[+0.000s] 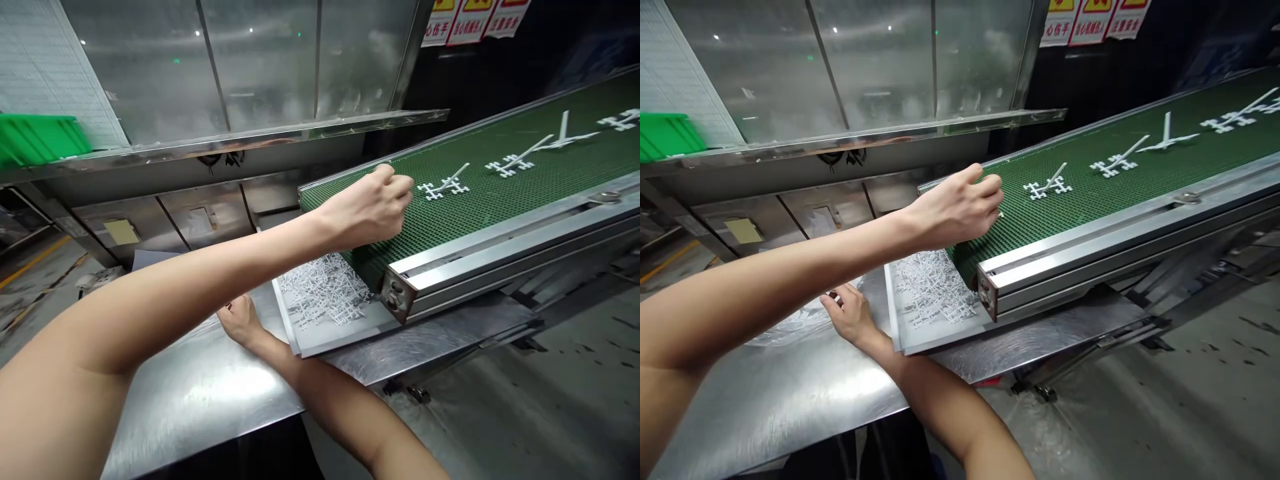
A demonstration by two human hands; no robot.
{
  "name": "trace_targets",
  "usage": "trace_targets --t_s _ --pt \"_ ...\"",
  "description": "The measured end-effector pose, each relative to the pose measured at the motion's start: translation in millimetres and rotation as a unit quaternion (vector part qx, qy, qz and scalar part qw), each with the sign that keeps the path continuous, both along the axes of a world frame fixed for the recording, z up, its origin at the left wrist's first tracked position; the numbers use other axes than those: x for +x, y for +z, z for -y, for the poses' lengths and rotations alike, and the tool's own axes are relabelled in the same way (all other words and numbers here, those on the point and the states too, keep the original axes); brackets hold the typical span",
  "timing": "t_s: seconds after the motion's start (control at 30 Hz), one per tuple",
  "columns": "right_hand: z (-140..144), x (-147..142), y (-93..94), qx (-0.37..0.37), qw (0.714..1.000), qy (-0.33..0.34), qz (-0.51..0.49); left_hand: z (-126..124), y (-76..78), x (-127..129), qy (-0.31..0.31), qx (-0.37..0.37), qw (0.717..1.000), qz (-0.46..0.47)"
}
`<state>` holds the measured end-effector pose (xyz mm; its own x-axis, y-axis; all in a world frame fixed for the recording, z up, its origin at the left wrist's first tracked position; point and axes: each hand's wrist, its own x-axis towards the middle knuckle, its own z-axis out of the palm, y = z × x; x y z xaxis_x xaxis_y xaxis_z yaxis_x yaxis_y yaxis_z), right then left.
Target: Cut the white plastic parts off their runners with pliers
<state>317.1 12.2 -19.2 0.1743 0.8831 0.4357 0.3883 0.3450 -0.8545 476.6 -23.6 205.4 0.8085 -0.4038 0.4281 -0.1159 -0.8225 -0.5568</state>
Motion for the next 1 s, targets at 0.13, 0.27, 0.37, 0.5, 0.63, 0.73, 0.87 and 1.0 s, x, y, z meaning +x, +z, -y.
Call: trace_targets --t_s 0.13,0.27,0.37,0.5,0.63,0.73,0.87,1.0 --pt "1.6 -3.4 -3.0 0.018 0.999 -0.001 -0.049 -16.0 -7.8 9.8 0.023 -0.032 0.998 0.046" --pt "2.5 -3.1 -5.3 0.02 0.995 0.021 -0.098 -22.8 6.5 -42.5 0.075 -0.104 0.99 0.064" --pt "2.1 -1.5 -7.0 0.016 0.989 0.04 -0.143 -29.9 5.9 -123.0 0.121 -0.192 0.967 0.115" --pt "-0.8 -0.8 -13.3 0.001 0.978 0.055 -0.2 -47.0 -37.7 -249.1 0.197 -0.367 0.89 0.188" --pt "-2.3 0.7 -19.2 -0.014 0.974 0.052 -0.221 -63.6 -114.4 -342.9 0.231 -0.599 0.738 0.21" --pt "0.0 4.0 -19.2 -0.024 0.98 0.039 -0.195 -66.4 -163.4 -369.9 0.255 -0.681 0.656 0.202" --pt "4.0 10.0 -16.8 -0.029 0.99 0.015 -0.136 -65.6 -196.9 -361.7 0.276 -0.706 0.634 0.156" --pt "6.3 13.9 -16.6 -0.037 0.995 0.005 -0.091 -69.5 -209.5 -349.6 0.288 -0.684 0.648 0.17"
